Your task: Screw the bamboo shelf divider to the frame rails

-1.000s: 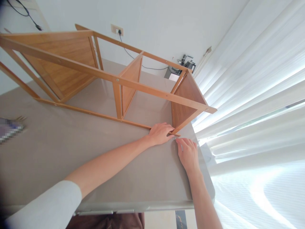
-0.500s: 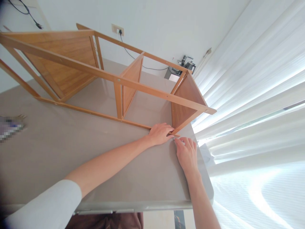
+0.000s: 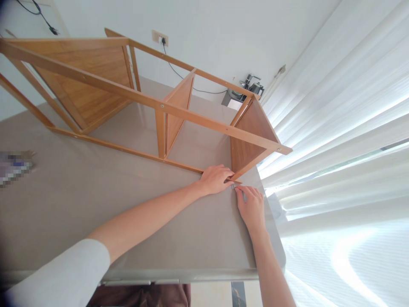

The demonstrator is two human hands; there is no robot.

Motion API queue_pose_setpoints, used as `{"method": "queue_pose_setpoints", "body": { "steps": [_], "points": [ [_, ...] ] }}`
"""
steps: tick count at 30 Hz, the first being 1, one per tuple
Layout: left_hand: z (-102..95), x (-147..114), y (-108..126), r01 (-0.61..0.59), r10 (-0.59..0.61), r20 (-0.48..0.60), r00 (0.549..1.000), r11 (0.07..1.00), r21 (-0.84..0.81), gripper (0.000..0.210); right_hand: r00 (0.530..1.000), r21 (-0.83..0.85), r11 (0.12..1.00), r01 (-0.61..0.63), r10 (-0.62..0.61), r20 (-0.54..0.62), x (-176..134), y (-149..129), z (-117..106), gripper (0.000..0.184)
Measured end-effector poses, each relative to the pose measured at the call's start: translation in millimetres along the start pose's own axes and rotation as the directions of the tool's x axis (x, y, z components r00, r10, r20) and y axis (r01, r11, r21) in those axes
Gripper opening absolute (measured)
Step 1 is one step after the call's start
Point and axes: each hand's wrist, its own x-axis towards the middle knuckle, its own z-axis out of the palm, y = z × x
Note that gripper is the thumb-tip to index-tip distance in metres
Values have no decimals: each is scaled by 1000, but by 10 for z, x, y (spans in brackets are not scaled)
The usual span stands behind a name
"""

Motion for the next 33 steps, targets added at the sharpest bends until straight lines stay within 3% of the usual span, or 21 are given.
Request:
{"method": "queue_pose_setpoints", "body": {
  "steps": [8, 18, 22, 27, 33],
  "points": [
    [7, -7, -2, -3, 3, -7, 1000, 1000, -8, 22, 997, 77, 995, -58, 61, -39, -10, 16, 32, 25],
    [11, 0, -5, 3, -3, 8, 1000, 1000, 2, 23, 997, 98, 995, -10, 2, 79, -9, 28, -32, 26],
    [25, 3, -17, -11, 11, 3, 1000, 1000, 1, 26, 980, 183, 965, -190, 174, 101, -26, 19, -55, 27],
    [29, 3, -22, -15, 15, -6, 1000, 1000, 2, 26, 895, 320, 837, -444, 429, 119, 11, 12, -144, 29],
    [47, 5, -14, -3, 3, -22, 1000, 1000, 4, 25, 859, 245, 824, -511, 481, 174, 104, -109, -169, 22]
  ]
}}
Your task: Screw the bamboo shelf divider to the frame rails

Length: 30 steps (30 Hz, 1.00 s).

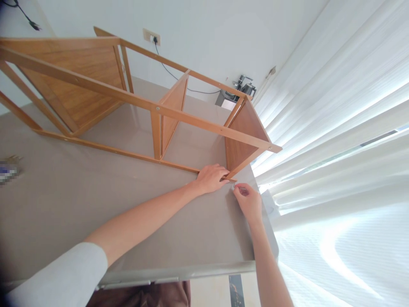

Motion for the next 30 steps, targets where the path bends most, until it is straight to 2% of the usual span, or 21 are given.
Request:
{"method": "queue_pose_setpoints", "body": {
  "steps": [5, 10, 14, 30],
  "points": [
    [32, 11, -13, -4, 4, -22, 1000, 1000, -4, 28, 999, -68, 997, 43, -41, 30, -3, -97, 89, 17],
    [39, 17, -22, -23, 23, -34, 999, 1000, -6, 21, 992, -23, 996, 82, -79, 95, -18, -80, 116, 31],
    [34, 16, -19, -28, 27, -36, 999, 1000, -12, 21, 994, 0, 997, 81, -81, 72, -54, 0, 150, 39],
    [-1, 8, -6, -17, 17, -11, 1000, 1000, -21, 20, 982, -81, 981, 177, -170, 84, -26, 56, 235, 38]
  ]
}}
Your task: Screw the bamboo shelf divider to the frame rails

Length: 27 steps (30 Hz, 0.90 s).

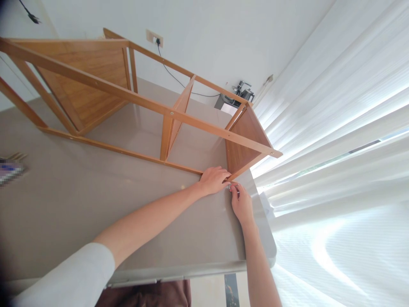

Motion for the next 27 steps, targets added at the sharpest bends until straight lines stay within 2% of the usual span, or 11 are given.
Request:
{"method": "queue_pose_setpoints", "body": {
  "steps": [18, 27],
  "points": [
    [-17, -8, 13, -2, 1, 12, 1000, 1000, 15, 19, 998, -51, 997, 55, -57, -28, -23, -40, 8, 34],
    [-49, -18, 18, -4, 4, 12, 1000, 1000, 9, 21, 993, -103, 994, 38, -49, -109, -88, -108, -12, 37]
  ]
}}
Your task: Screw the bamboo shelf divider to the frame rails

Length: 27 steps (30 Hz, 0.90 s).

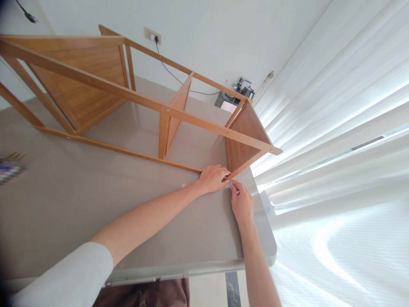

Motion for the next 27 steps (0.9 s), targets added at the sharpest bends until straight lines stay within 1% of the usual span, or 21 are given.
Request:
{"method": "queue_pose_setpoints", "body": {
  "steps": [6, 13, 17, 23, 27],
  "points": [
    [2, 7, 6, 10, -10, 5, 1000, 1000, -13, 27, 999, -4, 1000, -25, 25, -23, -14, -34, -10, 40],
    [-3, 6, 10, 18, -18, 11, 1000, 1000, -17, 23, 984, 71, 985, -159, 164, -70, 3, -37, -31, 43],
    [7, 12, 10, 19, -19, 6, 1000, 1000, -12, 22, 974, 104, 971, -214, 220, -53, 12, 12, -34, 41],
    [2, 14, 13, 19, -19, 5, 1000, 1000, -9, 21, 980, 73, 978, -193, 196, -28, 38, 102, -28, 47],
    [10, 14, 12, 22, -22, 3, 1000, 1000, -6, 23, 987, 69, 985, -160, 161, -14, 40, 108, -17, 46]
  ]
}}
